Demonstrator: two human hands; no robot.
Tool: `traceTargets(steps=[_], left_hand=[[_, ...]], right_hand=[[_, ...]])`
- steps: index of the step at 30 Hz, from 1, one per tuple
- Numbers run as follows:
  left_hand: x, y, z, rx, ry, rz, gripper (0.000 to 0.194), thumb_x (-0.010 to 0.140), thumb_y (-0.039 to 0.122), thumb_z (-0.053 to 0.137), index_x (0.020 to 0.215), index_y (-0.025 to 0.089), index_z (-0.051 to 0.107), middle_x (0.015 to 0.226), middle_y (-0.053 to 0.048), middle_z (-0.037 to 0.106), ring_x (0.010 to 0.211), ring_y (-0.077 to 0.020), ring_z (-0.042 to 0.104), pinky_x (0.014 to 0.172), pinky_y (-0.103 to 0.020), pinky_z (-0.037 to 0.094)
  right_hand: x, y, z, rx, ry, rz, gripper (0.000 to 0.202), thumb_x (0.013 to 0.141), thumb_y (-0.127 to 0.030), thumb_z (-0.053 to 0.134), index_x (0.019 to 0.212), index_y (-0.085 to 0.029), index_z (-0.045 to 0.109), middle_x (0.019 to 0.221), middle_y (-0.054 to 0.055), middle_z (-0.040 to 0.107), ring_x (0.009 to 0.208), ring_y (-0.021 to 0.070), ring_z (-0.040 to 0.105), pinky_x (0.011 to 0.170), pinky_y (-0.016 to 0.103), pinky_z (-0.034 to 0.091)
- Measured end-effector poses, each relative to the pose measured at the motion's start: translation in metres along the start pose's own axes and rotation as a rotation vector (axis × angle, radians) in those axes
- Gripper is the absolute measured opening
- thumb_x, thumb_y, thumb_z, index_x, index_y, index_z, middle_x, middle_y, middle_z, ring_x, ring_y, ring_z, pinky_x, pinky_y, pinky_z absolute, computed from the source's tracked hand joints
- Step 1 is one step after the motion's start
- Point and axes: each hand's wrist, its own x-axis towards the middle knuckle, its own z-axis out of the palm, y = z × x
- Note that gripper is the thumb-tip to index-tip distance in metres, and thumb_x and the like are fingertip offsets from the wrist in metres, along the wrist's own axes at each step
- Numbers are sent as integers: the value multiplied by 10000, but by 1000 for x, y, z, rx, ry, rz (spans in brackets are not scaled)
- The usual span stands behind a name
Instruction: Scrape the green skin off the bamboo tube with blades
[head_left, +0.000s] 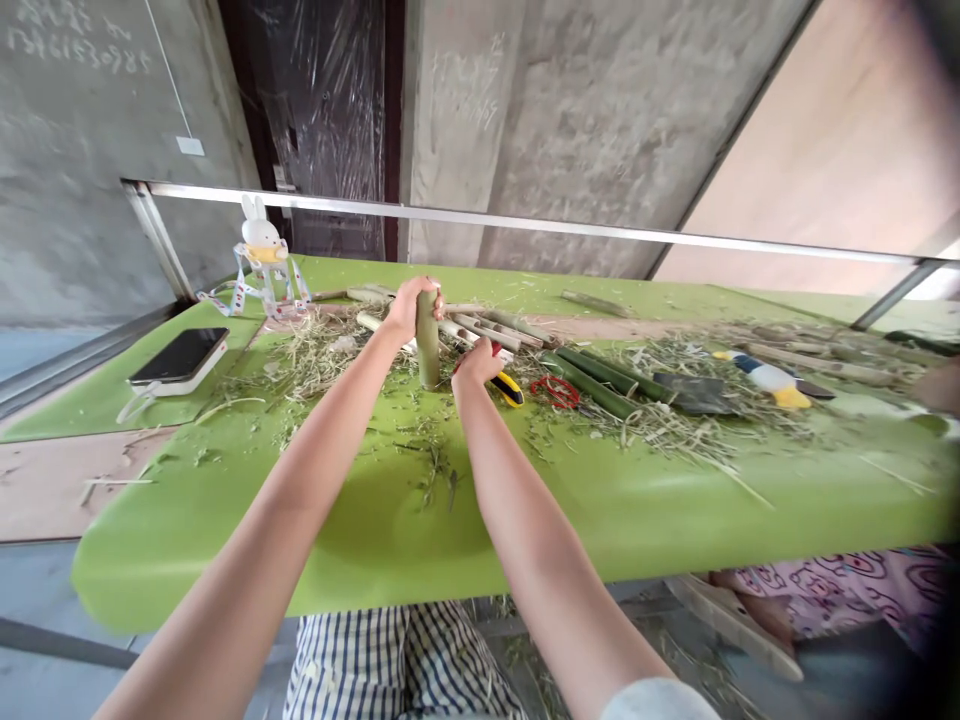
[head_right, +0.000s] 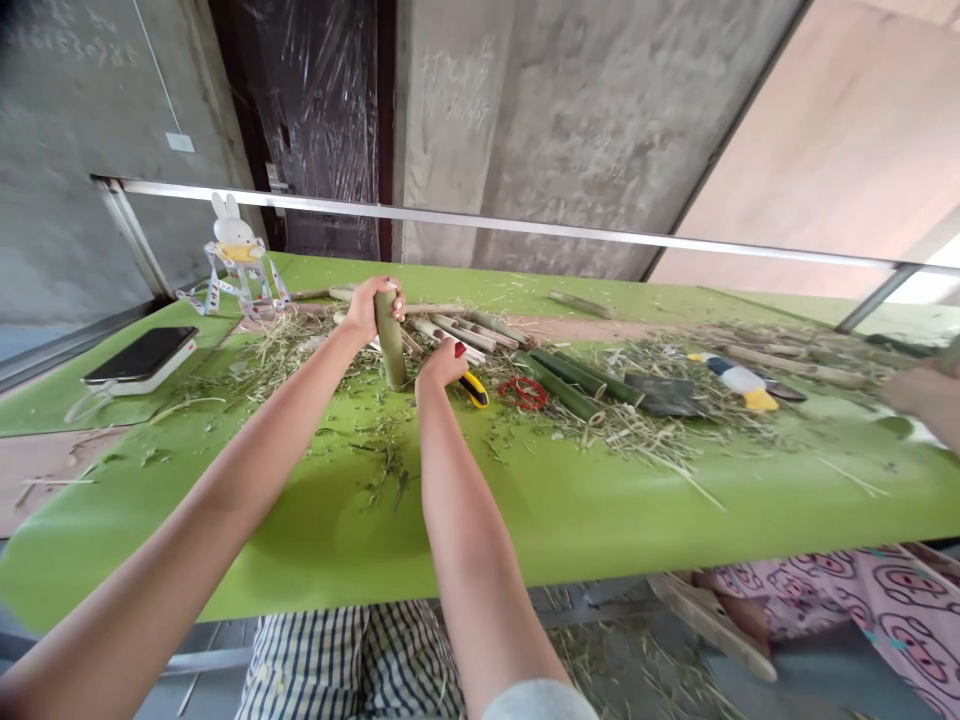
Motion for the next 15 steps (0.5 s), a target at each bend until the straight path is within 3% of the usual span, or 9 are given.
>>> traceTargets(steps=[8,15], left_hand=[[6,-6,6,62,-12,-36,115,732,235,483,628,191,459,465,40,461,396,-86,431,448,-226,377],[10,-10,6,85,-19,-3,119,718,253,479,620,191,458,466,35,469,399,-86,420,447,-227,374]], right_hand=[[-13,-1,8,4,-7,-41,139,739,-261,397,661,-184,483,537,-42,413,530,109,404,483,220,362],[-18,10,3,-69,-29,-81,141,737,-254,393,648,-187,478,581,-27,457,586,120,437,540,228,391]])
